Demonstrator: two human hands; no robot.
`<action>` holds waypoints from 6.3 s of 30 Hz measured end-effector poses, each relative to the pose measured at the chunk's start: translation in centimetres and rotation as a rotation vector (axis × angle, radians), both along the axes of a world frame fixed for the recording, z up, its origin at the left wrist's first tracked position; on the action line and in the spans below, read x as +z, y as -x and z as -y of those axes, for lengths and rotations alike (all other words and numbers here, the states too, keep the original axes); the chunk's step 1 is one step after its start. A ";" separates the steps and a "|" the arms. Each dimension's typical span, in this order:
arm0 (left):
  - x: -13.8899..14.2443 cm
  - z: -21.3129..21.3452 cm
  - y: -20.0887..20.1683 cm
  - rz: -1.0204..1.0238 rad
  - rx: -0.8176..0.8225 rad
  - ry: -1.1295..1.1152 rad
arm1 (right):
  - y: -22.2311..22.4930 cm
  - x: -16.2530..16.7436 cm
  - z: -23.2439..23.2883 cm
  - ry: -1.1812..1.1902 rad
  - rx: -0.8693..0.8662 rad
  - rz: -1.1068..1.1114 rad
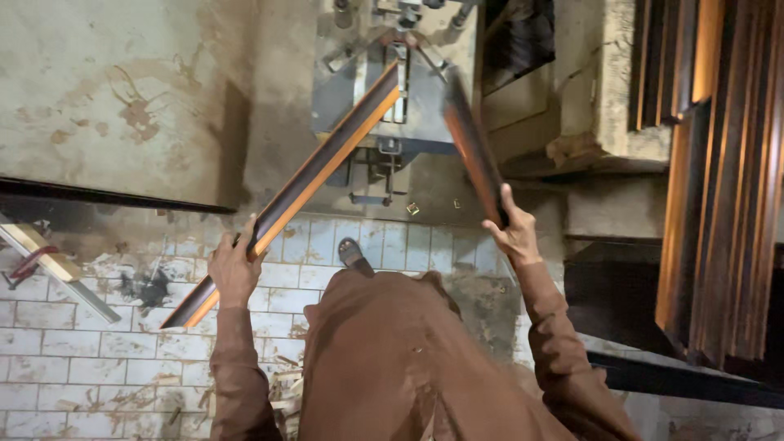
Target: The person picks lengths of moulding from a stack, places two pieces at an angle into a corner-joining machine, pulls the machine lever to drive a V-nail and join the corner, then sets the joined frame corner aside and repeats with new pieces.
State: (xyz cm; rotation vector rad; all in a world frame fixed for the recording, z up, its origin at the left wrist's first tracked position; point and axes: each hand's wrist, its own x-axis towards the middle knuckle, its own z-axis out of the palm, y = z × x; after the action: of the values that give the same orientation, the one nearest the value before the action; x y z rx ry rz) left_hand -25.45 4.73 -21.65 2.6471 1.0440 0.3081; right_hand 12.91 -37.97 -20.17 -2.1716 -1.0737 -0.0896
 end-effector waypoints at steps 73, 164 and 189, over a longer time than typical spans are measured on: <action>3.4 -4.0 -37.4 0.209 -0.414 -0.186 | -10.8 0.9 -27.3 0.119 -0.193 0.237; 5.5 -6.3 -40.1 0.119 -0.344 -0.026 | -14.4 1.8 -30.3 0.131 -0.263 0.280; 1.9 -6.1 -31.9 0.041 -0.005 -0.103 | -14.7 0.2 -30.2 0.151 -0.305 0.232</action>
State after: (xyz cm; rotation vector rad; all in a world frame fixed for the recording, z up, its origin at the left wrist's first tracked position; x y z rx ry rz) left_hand 6.42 10.85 -19.70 2.7208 1.0350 0.4243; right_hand 27.65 -7.79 -19.98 -2.4965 -0.8864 -0.4200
